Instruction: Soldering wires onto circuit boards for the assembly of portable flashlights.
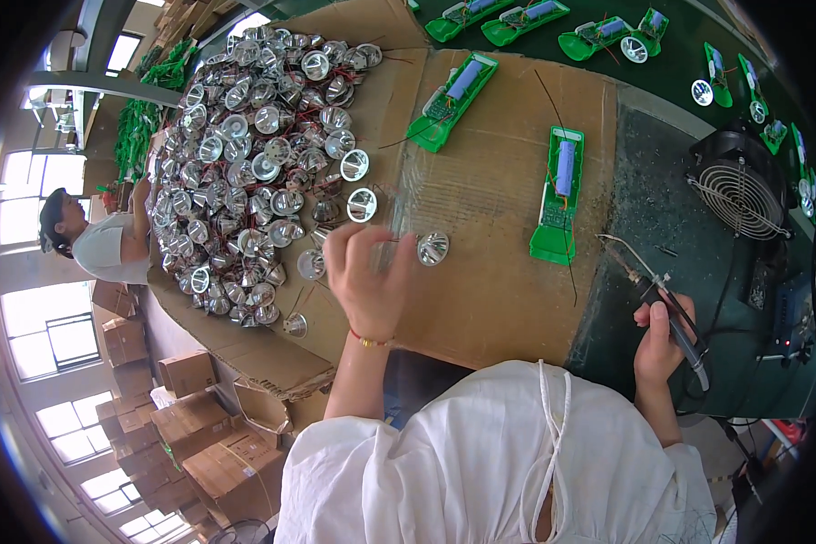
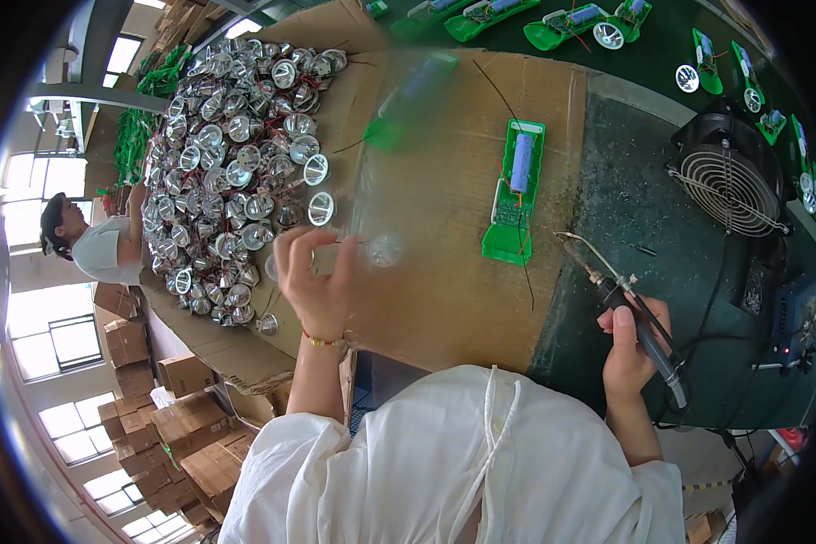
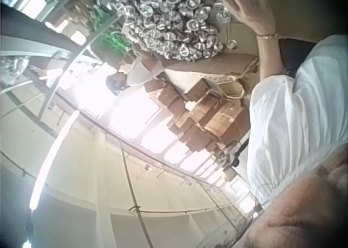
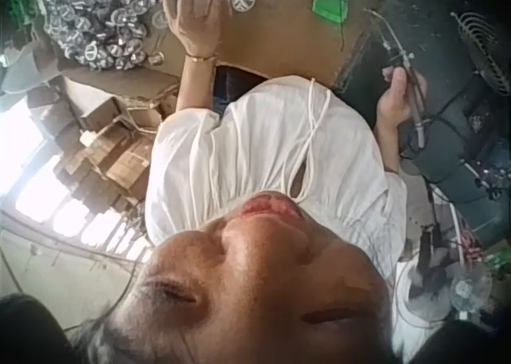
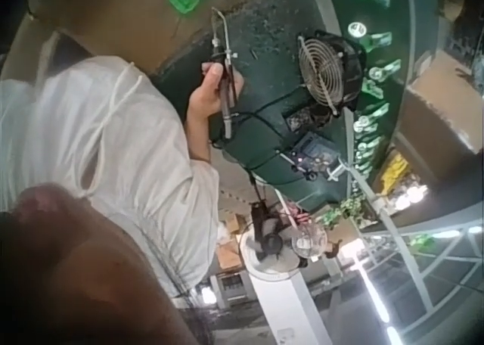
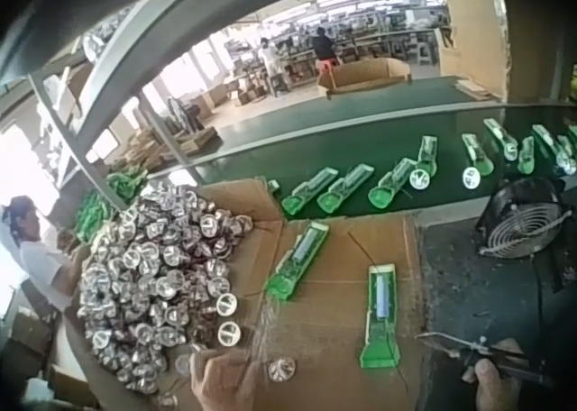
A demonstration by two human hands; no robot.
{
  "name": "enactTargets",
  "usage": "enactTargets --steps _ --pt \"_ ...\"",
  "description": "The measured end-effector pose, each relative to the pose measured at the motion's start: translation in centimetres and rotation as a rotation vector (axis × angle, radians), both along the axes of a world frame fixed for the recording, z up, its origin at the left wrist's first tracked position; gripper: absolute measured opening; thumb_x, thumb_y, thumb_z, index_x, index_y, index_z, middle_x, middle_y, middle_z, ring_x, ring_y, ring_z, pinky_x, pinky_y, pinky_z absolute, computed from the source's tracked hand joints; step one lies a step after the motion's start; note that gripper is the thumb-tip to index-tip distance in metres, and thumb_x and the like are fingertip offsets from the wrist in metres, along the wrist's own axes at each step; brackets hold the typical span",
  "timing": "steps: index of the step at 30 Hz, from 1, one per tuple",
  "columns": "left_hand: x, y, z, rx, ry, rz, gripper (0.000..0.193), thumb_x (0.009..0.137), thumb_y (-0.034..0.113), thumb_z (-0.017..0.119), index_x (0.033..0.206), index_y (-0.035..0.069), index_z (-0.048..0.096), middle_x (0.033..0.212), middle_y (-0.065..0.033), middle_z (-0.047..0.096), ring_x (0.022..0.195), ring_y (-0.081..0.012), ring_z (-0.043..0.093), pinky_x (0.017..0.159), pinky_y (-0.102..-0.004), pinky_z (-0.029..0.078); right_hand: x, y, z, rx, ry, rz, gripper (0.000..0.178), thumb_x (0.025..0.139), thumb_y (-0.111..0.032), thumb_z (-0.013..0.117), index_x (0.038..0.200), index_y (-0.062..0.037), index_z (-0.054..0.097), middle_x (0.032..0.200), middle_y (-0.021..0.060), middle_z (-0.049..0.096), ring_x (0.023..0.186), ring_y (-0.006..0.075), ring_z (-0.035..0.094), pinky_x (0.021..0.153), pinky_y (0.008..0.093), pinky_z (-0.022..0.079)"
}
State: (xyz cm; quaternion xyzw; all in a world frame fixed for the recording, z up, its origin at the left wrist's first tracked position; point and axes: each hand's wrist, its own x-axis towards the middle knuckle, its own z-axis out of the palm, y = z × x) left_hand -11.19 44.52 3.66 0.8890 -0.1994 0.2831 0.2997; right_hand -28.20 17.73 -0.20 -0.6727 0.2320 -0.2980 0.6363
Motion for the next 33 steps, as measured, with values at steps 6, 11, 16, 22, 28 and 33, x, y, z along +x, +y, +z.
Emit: enactTargets --steps 6,11,16,22,28,33 --pt "-4.0 3.0 -1.0 0.001 0.405 0.055 0.019 0.064 0.014 0.074 0.072 0.002 0.062 0.059 -0.0063 0.052 0.051 -0.0163 0.049 0.048 -0.0267 0.039 0.3 -0.4 -0.5 0.015 -0.025 0.016 0.019 0.081 -0.012 0.055 0.089 0.0033 0.050 0.065 0.0081 0.055 0.055 0.0113 0.052 0.051 0.0212 0.042" --pt "-0.2 0.5 -2.5 -0.474 0.462 -0.058 0.017 0.074 0.009 0.066 0.089 0.000 0.064 0.080 -0.0038 0.063 0.067 -0.0110 0.056 0.060 -0.0230 0.044 0.7 0.4 0.0 0.044 -0.012 0.033 0.019 0.081 -0.012 0.056 0.090 0.0036 0.050 0.065 0.0086 0.056 0.056 0.0113 0.052 0.053 0.0213 0.043" --pt "0.4 -3.0 -2.1 -0.564 0.974 -0.236 0.011 0.077 0.009 0.065 0.084 0.001 0.066 0.078 -0.0045 0.065 0.068 -0.0081 0.056 0.061 -0.0203 0.044 0.6 0.5 0.4 0.085 -0.007 0.041 0.020 0.081 -0.012 0.056 0.091 0.0037 0.049 0.067 0.0090 0.057 0.057 0.0119 0.054 0.055 0.0222 0.045" --pt "-1.6 -7.5 -2.7 -0.242 0.830 -0.337 0.010 0.076 0.012 0.064 0.077 0.002 0.065 0.067 -0.0057 0.058 0.065 -0.0168 0.053 0.059 -0.0278 0.043 1.8 0.9 0.6 -0.057 0.050 0.226 0.020 0.077 -0.010 0.061 0.087 0.0032 0.051 0.070 0.0084 0.062 0.058 0.0090 0.057 0.053 0.0205 0.044" --pt "-1.1 -10.1 -2.7 -0.200 0.753 -0.384 0.011 0.074 0.012 0.064 0.072 0.001 0.064 0.078 -0.0082 0.057 0.072 -0.0224 0.052 0.060 -0.0307 0.043 2.9 1.1 0.3 -0.031 0.023 0.147 0.019 0.077 -0.010 0.061 0.086 0.0030 0.051 0.067 0.0084 0.061 0.057 0.0103 0.058 0.052 0.0211 0.045" --pt "-0.6 -10.6 -2.9 -0.090 0.702 -0.402 0.011 0.072 0.011 0.065 0.070 0.001 0.063 0.080 -0.0080 0.056 0.073 -0.0225 0.052 0.060 -0.0307 0.043 3.6 1.1 0.3 0.039 0.038 0.133 0.017 0.078 -0.008 0.061 0.086 0.0032 0.052 0.069 0.0093 0.059 0.059 0.0118 0.058 0.052 0.0213 0.045"
